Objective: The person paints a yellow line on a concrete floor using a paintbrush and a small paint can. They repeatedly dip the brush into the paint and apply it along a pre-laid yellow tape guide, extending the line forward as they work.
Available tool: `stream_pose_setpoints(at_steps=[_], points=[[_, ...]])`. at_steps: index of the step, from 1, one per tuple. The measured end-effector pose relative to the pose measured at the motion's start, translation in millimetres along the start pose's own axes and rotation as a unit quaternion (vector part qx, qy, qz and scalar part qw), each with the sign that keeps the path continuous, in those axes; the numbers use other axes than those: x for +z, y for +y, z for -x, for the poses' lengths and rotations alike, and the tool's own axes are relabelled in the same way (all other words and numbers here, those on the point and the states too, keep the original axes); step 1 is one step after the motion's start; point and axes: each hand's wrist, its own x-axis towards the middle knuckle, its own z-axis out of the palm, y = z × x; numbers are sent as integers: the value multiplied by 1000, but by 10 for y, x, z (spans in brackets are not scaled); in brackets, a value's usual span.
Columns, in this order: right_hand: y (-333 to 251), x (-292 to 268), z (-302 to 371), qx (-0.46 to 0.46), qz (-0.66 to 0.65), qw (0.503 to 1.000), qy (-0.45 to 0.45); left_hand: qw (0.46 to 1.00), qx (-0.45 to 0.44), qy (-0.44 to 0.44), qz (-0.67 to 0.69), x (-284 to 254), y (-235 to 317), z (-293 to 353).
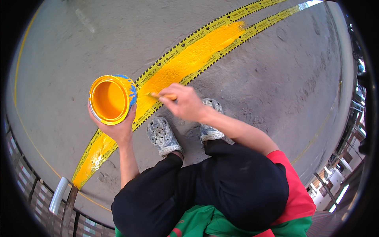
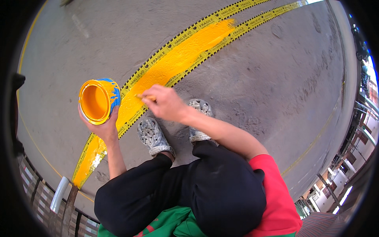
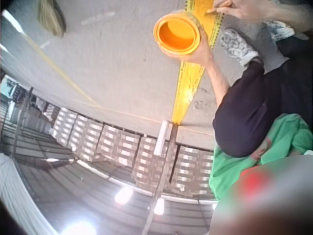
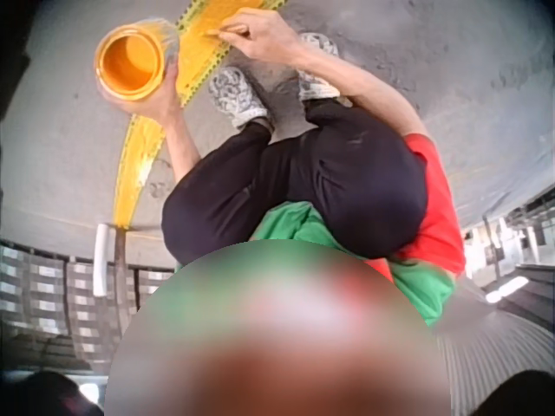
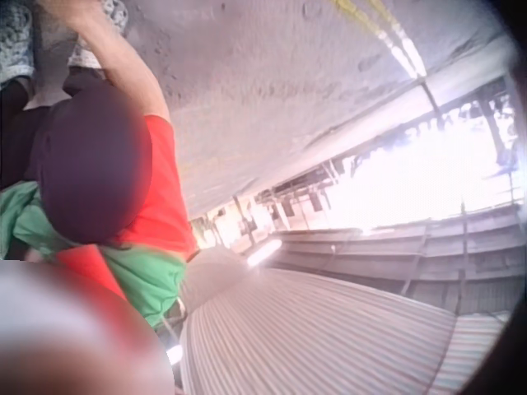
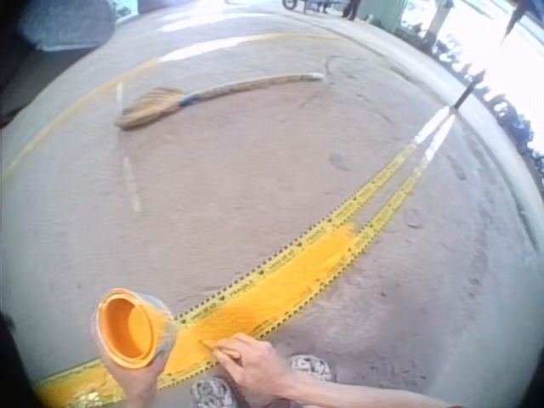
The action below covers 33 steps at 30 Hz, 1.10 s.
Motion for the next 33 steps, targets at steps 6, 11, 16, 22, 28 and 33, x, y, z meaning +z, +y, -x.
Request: stream_pose_setpoints(at_steps=[6,11,16,22,28,33], points=[[587,-1456,-200,212,136,954,164,1000,-9,-1,-10,-44,-61,-21],[962,-2220,-534,16,421,860,287,999,10,-12,39,4,-100,-96],[598,-1370,-398,71,348,927,121,996,30,-19,84,63,-32,-208],[-61,-1380,-506,215,26,975,-42,991,30,-27,128,-35,108,-502],[388,-2026,-750,275,-21,961,27,997,41,13,64,182,267,-599],[1288,-2690,-517,146,12,988,45,996,78,40,-13,318,472,-702]])
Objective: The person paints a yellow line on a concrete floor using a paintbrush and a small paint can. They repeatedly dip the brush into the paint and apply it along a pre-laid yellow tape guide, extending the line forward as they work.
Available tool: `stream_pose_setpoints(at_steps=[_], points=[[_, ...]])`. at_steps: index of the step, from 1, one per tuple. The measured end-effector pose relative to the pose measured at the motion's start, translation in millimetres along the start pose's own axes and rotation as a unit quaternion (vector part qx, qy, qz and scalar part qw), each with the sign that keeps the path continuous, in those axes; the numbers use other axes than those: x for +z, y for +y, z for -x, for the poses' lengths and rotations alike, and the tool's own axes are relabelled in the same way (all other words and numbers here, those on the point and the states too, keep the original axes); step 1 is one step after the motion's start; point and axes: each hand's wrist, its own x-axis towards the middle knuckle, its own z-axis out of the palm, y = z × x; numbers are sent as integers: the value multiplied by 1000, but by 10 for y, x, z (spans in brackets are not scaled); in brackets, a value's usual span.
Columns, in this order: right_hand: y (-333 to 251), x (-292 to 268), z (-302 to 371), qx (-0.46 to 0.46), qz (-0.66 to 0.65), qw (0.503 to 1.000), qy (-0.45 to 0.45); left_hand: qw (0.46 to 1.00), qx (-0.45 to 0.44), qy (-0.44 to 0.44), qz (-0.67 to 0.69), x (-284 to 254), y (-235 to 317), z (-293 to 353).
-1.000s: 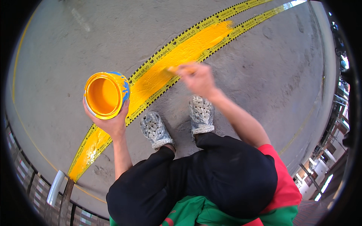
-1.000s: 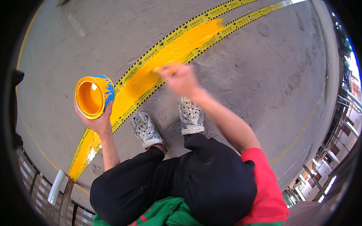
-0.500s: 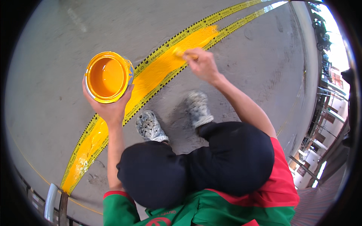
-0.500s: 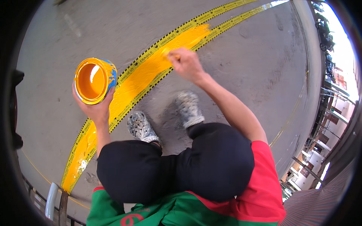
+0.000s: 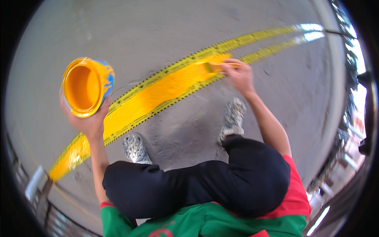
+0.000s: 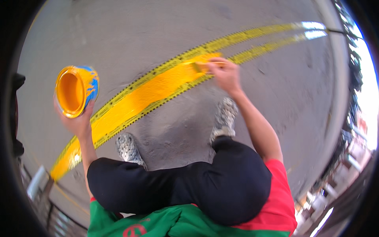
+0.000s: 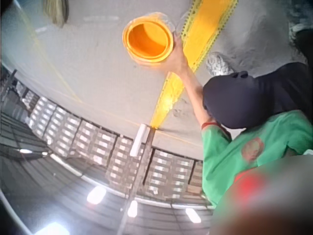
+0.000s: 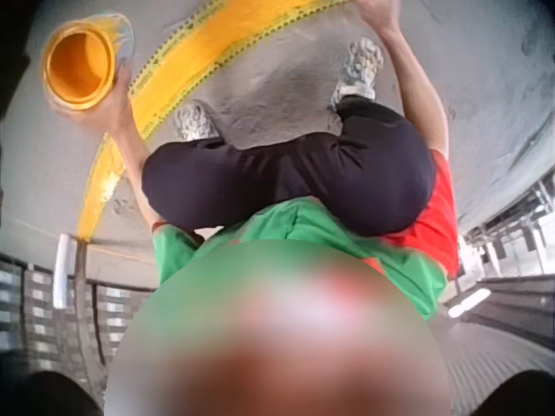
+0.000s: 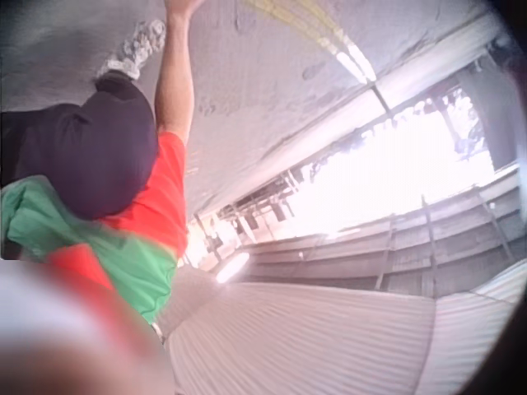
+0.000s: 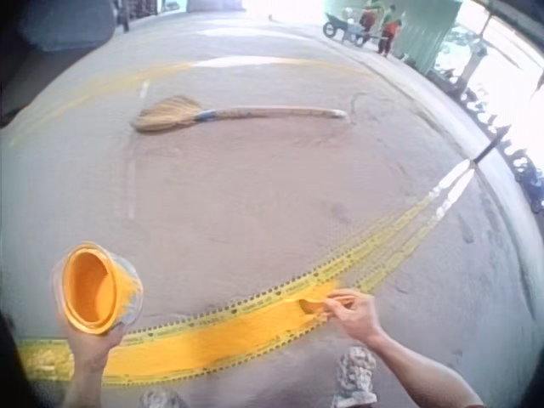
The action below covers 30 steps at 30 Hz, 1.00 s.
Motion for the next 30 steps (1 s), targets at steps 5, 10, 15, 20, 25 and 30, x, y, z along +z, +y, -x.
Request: stream_pose_setpoints(at_steps=[5,10,15,20,25,30], points=[[275,-1254,-590,20,198,980,-22,983,-179,33,19,128,417,138],[575,-1816,-1177,-221,380,894,81,981,-17,192,-32,349,983,-187],[558,-1179,-936,-255,400,880,-24,983,6,183,-19,691,1197,-331],[112,-309,-481,-129,157,975,-93,985,34,162,41,1363,1179,-376],[-67,-166,-317,16,-50,991,-124,985,33,146,90,2026,1340,-376],[30,-405,-491,57,-25,997,-37,985,60,94,132,2135,1439,-401]])
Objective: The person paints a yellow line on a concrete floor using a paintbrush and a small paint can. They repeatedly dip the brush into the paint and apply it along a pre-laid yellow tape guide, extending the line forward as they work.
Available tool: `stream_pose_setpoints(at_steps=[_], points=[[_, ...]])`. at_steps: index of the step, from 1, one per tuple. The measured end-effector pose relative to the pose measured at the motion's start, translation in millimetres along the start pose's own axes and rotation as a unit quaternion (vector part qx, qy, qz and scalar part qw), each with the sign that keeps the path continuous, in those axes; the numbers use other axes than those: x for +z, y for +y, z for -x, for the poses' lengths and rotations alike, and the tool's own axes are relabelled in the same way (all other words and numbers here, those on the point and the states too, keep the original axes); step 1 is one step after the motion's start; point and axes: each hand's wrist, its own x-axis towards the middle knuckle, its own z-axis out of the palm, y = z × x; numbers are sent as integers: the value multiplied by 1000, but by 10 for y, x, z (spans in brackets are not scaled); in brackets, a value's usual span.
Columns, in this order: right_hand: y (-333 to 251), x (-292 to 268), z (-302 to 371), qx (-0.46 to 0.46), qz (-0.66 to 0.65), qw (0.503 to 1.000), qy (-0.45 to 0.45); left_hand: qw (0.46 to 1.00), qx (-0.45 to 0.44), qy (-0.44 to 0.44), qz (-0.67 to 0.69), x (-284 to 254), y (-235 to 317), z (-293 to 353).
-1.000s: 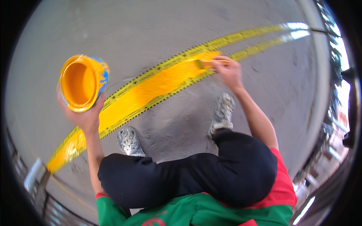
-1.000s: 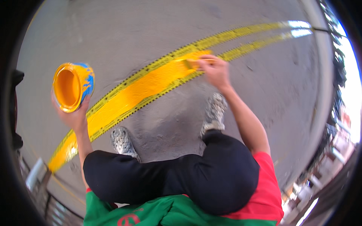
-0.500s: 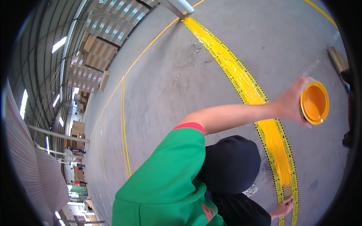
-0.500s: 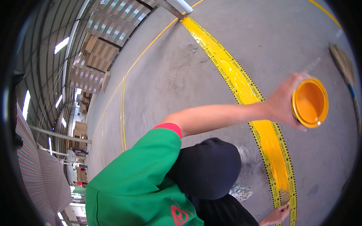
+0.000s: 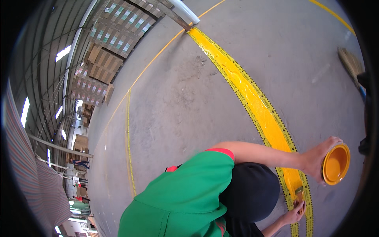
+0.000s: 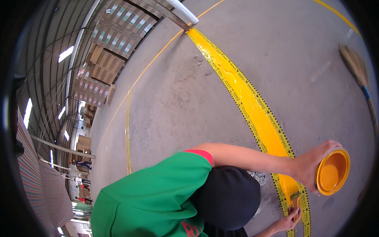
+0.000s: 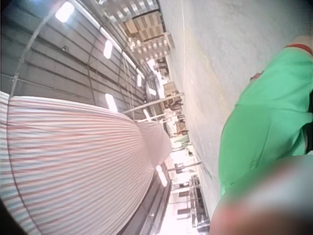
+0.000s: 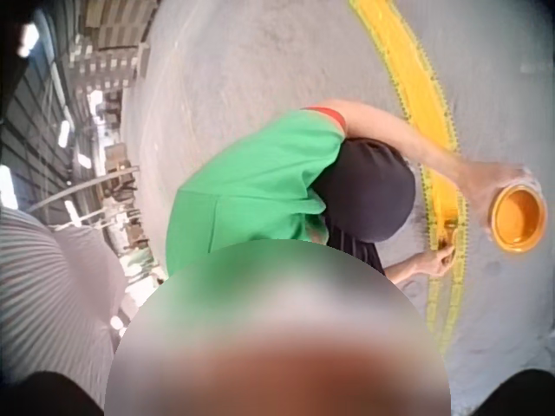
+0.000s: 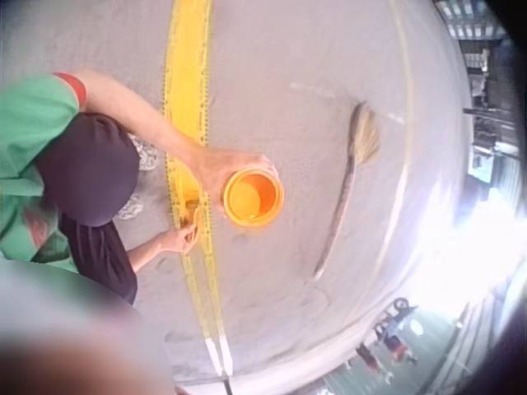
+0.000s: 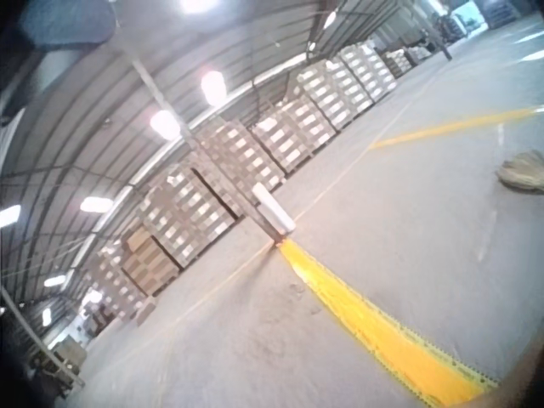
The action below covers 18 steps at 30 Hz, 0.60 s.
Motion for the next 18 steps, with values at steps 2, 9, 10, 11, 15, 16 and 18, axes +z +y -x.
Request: stream_pose_setpoints(at_steps=[2,9,10,11,15,16,18], points=[[23,-50,-58,5,5,1000,15,1000,1,1,3,-7,7,4],[54,-8,-64,18,61,998,0,997,-65,22,46,103,-45,100],[66,3,-51,20,76,997,-3,994,-79,19,66,145,-56,108],[79,3,-43,15,69,997,3,994,-83,18,69,189,-64,116],[185,-50,-15,10,43,999,23,993,-105,14,57,301,-90,155],[217,-67,-14,14,41,999,20,993,-103,18,50,342,-78,158],[277,-94,-20,27,30,999,24,991,-107,11,83,407,-50,149]])
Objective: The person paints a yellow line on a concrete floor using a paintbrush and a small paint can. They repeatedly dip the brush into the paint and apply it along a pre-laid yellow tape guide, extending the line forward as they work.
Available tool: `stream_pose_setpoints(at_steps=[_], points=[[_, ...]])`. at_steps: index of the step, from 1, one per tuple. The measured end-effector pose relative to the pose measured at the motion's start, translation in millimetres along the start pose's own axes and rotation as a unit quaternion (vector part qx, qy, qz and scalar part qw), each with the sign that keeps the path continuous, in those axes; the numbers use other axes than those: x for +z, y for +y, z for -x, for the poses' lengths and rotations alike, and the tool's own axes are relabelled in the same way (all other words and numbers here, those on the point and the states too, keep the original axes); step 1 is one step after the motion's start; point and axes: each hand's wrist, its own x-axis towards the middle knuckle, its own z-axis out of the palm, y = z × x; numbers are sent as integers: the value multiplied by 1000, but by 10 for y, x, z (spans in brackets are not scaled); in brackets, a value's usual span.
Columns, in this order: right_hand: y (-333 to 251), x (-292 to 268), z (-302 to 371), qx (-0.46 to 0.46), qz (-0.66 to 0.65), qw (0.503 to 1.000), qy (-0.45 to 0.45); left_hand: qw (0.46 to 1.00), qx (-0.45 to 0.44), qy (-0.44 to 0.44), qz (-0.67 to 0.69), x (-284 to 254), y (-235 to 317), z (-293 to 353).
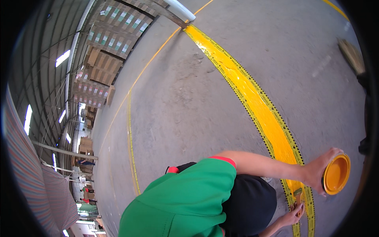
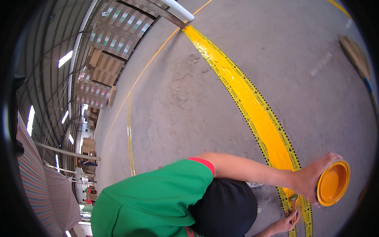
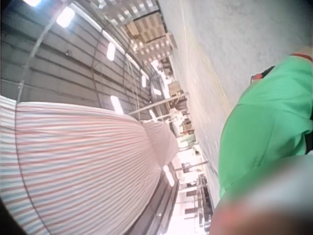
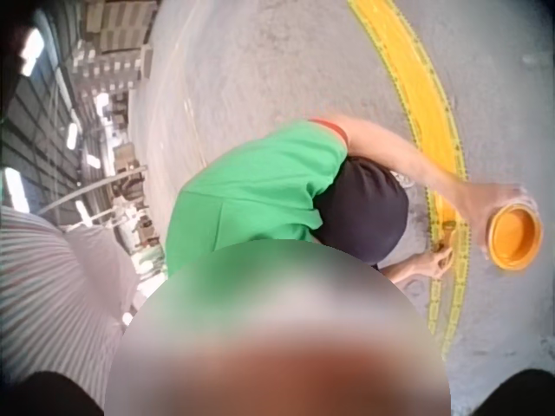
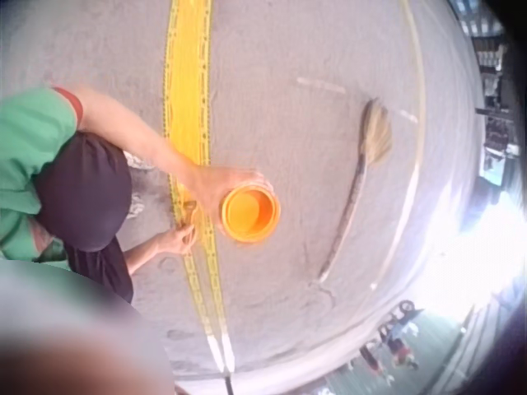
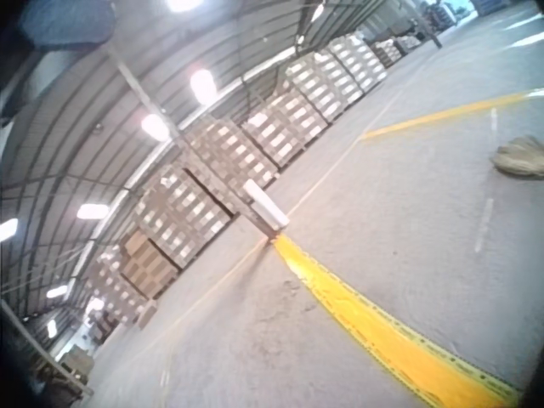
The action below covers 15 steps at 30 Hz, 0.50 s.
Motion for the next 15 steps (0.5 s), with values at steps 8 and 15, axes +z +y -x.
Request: stream_pose_setpoints(at_steps=[8,15], points=[[8,-25,-99,-7,34,999,-1,998,56,-13,30,-9,16,-86],[-76,11,-127,-26,42,999,-3,998,55,-2,20,-54,26,-70]])
